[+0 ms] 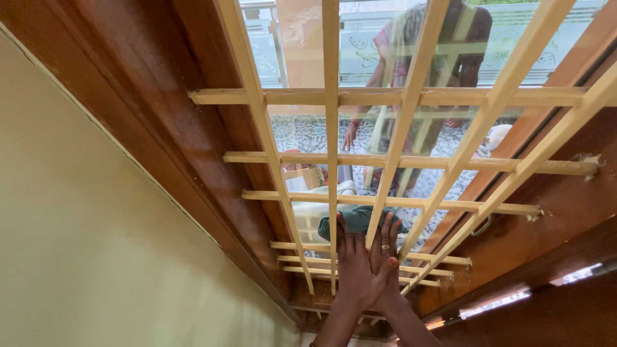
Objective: The person wipes the glass panes of a wooden window with a green cloth. They move the cloth across the grid of panes, cleaning the surface systematically from top to bottom.
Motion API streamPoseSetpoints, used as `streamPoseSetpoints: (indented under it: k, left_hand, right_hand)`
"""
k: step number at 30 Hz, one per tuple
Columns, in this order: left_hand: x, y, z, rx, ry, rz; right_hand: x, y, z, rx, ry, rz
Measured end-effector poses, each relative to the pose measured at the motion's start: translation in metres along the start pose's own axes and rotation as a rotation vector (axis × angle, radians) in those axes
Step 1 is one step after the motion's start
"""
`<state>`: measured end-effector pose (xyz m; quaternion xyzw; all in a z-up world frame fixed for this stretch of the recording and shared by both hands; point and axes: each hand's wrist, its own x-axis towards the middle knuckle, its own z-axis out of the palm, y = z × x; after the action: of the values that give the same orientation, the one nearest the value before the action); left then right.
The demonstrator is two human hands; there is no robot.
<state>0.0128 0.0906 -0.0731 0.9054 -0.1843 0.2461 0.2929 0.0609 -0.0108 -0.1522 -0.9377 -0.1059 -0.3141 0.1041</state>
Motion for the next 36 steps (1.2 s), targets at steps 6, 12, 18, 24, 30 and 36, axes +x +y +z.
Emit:
streamPoseSetpoints:
  k: [6,12,18,24,30,36]
  left_hand:
    - [0.021,0.010,-0.029,-0.333,-0.049,-0.107]
    - [0.059,0.025,-0.057,-0.428,0.179,0.066]
    - [0.072,0.029,-0.062,-0.447,0.041,-0.093]
    - [0.066,0.021,-0.047,-0.395,0.099,-0.108]
    - [0.043,0.010,-0.022,-0.400,0.031,-0.198]
    - [0.014,-0.004,0.008,-0.409,0.008,-0.245]
  right_hand:
    - [0.035,-0.014,-0.043,0.274,0.141,0.019]
    - [0.081,-0.019,-0.087,0.269,0.246,-0.008]
    - [0.094,-0.019,-0.093,0.115,0.250,0.020]
    - [0.081,-0.024,-0.087,0.255,0.282,0.034]
    - [0.053,-0.014,-0.051,0.238,0.247,0.059]
    - [0.014,0.003,0.002,0.229,0.244,0.029]
